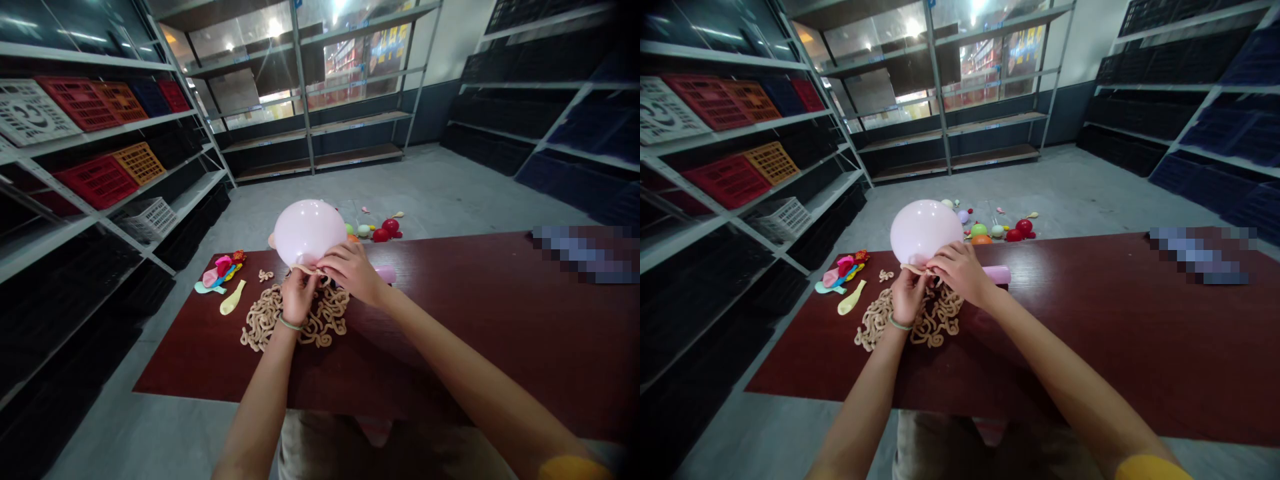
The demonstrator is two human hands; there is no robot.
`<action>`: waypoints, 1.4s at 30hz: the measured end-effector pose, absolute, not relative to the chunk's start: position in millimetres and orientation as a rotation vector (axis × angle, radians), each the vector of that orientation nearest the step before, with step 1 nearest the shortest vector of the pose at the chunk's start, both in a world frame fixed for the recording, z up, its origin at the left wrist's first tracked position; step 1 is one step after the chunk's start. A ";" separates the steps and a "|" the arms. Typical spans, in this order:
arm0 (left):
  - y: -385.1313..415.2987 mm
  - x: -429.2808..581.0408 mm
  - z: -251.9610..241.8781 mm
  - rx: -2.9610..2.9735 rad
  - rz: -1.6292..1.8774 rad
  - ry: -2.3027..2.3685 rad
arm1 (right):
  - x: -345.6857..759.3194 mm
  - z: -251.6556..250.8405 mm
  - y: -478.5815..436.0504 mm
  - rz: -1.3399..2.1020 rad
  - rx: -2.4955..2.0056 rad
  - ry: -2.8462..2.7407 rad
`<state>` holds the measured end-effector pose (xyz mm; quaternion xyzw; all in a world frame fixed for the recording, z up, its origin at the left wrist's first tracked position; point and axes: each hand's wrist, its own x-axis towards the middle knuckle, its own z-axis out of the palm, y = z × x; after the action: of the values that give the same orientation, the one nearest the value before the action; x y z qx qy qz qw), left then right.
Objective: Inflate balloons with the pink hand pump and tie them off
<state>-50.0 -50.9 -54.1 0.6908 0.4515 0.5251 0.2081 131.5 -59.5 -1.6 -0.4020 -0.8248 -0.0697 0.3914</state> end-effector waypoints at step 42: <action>-55.8 -28.7 -52.4 1.644 1.327 1.012 | 148.1 -26.7 -78.2 -0.289 -1.195 -1.997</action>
<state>-28.7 -55.8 -52.4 0.6465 0.3981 0.5218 0.3889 148.1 -78.2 -26.7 -0.4697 -0.7850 -0.1135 0.3877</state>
